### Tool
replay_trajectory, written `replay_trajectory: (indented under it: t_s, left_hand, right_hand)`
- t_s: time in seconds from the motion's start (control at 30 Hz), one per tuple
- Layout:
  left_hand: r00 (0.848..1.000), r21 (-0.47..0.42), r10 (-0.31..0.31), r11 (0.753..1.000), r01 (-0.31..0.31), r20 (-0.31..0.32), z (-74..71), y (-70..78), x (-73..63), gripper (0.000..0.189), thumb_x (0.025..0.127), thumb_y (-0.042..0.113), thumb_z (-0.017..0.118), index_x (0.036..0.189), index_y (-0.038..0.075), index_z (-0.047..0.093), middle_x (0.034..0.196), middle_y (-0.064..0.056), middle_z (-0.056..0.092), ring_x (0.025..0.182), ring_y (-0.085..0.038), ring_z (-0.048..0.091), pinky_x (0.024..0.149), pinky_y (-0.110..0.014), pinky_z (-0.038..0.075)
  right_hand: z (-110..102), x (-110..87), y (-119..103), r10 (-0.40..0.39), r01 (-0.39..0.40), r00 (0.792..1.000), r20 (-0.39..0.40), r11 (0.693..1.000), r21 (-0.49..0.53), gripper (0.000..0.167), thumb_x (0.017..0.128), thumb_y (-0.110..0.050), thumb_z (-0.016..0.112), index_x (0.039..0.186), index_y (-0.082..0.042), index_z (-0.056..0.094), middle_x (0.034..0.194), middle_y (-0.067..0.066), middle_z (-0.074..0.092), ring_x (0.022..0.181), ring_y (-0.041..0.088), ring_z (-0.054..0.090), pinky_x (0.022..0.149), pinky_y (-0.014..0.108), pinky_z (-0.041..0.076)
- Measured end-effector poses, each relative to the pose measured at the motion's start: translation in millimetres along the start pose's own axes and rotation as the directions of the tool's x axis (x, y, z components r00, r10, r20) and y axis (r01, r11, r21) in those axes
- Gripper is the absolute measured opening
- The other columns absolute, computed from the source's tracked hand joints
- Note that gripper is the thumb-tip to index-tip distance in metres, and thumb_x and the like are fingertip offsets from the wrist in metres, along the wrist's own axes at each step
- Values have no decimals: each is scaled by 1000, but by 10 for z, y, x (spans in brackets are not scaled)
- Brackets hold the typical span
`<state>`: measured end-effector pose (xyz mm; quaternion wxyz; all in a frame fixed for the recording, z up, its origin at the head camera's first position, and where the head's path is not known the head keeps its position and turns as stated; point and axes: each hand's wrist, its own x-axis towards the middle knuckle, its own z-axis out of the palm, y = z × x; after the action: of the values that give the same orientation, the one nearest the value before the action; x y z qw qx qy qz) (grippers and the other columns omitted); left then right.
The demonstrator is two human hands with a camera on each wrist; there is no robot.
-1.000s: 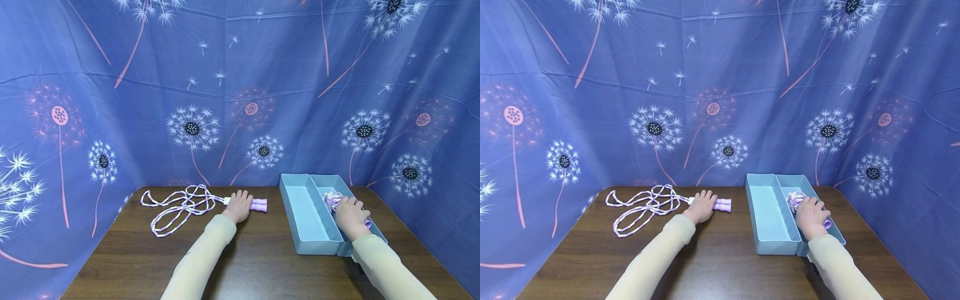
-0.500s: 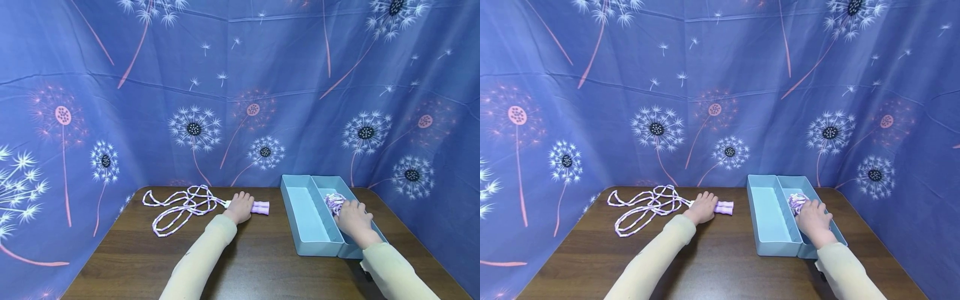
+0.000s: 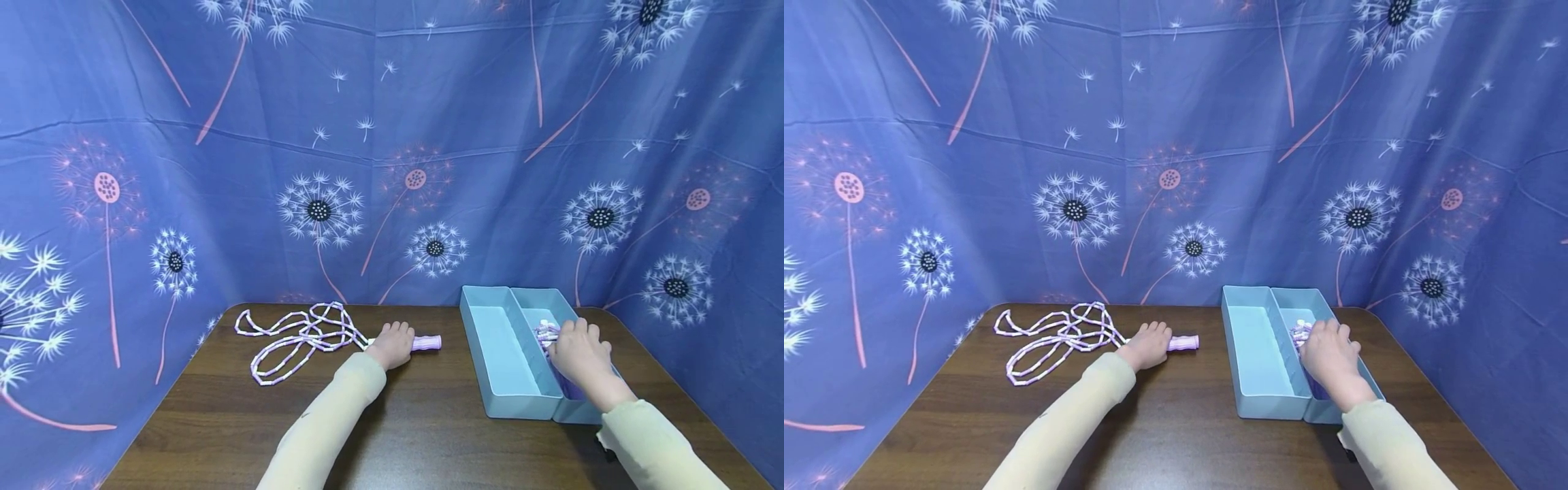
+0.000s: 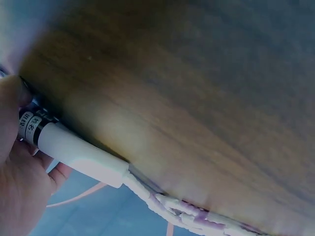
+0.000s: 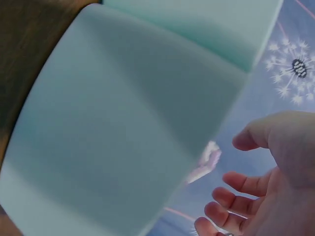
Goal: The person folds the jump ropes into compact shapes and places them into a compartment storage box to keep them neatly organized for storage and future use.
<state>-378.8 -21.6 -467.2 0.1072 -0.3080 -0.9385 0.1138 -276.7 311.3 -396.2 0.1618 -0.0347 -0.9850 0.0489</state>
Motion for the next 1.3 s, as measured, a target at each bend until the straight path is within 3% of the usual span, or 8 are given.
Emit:
replay_trajectory:
  t_s: [0.23,0.43,0.57,0.73,0.93,1.17,1.3]
  left_hand:
    - [1000,-14,-6,1000,7,24,-50,46,-35,18,88,22,56,101,10,53,97,-4,51,92,-19,50,78,-33,40]
    - [999,-44,-15,999,17,44,-67,71,-41,14,91,18,50,103,9,52,99,-6,51,92,-21,51,76,-34,43]
    - [1000,-16,-19,1000,19,-12,-79,78,-44,11,94,15,45,99,8,52,94,-6,55,87,-21,54,73,-34,44]
    - [993,82,4,997,6,-119,-111,72,-47,8,94,15,42,93,11,50,85,-3,60,79,-18,55,67,-31,41]
    - [984,131,20,991,4,-179,-225,79,-61,8,94,15,42,96,12,49,86,-1,61,78,-19,56,68,-32,40]
    - [991,109,-1,994,16,-135,-360,94,-74,12,97,15,37,106,11,46,96,-2,59,84,-20,56,73,-35,43]
    - [988,117,0,993,18,-154,-433,95,-95,11,98,16,39,106,12,45,94,-2,57,83,-19,55,69,-33,43]
  right_hand:
    - [-84,-7,-157,-103,104,985,-140,995,-4,35,79,-19,61,91,11,46,85,28,46,81,46,44,55,55,38]
    - [-168,-36,-325,-164,163,973,-162,986,-16,34,79,-18,61,95,9,49,87,25,48,81,45,46,58,57,39]
    - [-205,-50,-449,-191,192,971,-146,981,-10,33,81,-17,57,100,9,50,93,25,50,86,45,47,61,57,39]
    - [-244,-47,-601,-240,241,957,-162,970,-15,34,82,-17,58,106,6,51,95,23,52,87,43,47,57,50,38]
    - [-267,-42,-761,-305,306,924,-233,951,-29,37,79,-18,64,106,4,51,93,21,52,86,41,47,58,49,38]
    - [-268,-38,-949,-406,413,863,-300,910,-41,41,72,-15,68,104,5,53,92,20,53,82,39,47,61,48,43]
    - [-249,-32,-1027,-448,455,843,-298,889,-49,42,70,-13,68,105,5,53,93,19,53,81,37,48,62,45,44]
